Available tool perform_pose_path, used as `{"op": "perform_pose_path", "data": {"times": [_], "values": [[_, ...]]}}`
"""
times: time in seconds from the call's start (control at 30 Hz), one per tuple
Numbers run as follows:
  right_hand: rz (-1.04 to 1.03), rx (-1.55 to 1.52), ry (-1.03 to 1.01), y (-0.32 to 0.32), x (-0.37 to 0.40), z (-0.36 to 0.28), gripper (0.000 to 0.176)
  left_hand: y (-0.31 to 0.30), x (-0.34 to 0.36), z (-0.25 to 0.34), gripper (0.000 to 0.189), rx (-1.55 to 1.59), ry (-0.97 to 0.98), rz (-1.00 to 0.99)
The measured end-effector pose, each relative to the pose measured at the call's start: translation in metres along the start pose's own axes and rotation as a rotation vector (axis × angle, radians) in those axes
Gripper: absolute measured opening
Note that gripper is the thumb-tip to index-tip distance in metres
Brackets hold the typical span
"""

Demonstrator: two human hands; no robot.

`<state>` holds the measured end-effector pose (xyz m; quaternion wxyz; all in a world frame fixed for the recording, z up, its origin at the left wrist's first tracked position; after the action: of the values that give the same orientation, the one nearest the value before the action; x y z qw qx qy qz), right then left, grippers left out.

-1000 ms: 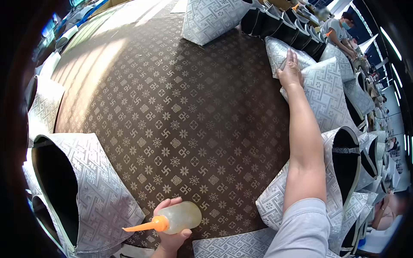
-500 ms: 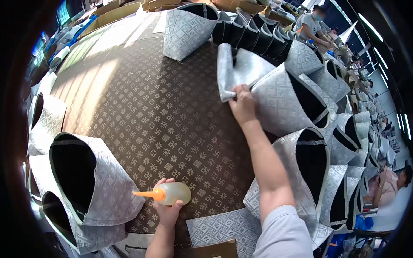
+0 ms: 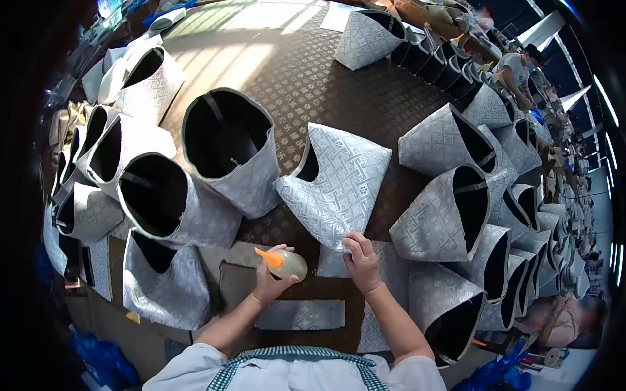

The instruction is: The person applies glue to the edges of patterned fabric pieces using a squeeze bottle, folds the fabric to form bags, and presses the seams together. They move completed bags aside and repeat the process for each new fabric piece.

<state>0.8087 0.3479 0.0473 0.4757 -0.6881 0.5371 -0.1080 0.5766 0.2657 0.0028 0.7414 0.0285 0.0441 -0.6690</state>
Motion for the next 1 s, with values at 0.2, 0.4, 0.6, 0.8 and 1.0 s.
{"op": "perform_pose_path", "data": {"times": [0.2,0.4,0.6,0.8,1.0], "values": [[0.036,0.041,0.216,-0.016,0.039,-0.042,0.058,-0.035,0.073,0.031,0.075,0.012,-0.132,0.012],[0.14,0.052,0.079,-0.021,0.042,-0.03,0.039,-0.039,0.099,0.066,0.078,0.104,-0.063,-0.001],[0.127,-0.298,0.013,-0.118,0.045,-0.107,0.022,-0.054,0.166,0.104,0.078,0.058,-0.158,0.054],[-0.056,-0.547,-0.108,-0.158,0.07,-0.156,0.019,-0.073,0.228,0.123,0.084,0.063,-0.103,0.125],[-0.126,-0.748,-0.39,-0.113,0.06,-0.207,0.015,-0.079,0.267,0.155,0.084,0.003,-0.106,0.153]]}}
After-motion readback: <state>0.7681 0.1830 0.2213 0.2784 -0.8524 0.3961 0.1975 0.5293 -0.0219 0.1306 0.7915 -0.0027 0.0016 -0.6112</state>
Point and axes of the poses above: each hand's wrist, its own x-axis away from the middle knuckle, its own y-axis out of the palm, z = x × y, the point moved 2 cm from there along -x, towards the middle knuckle
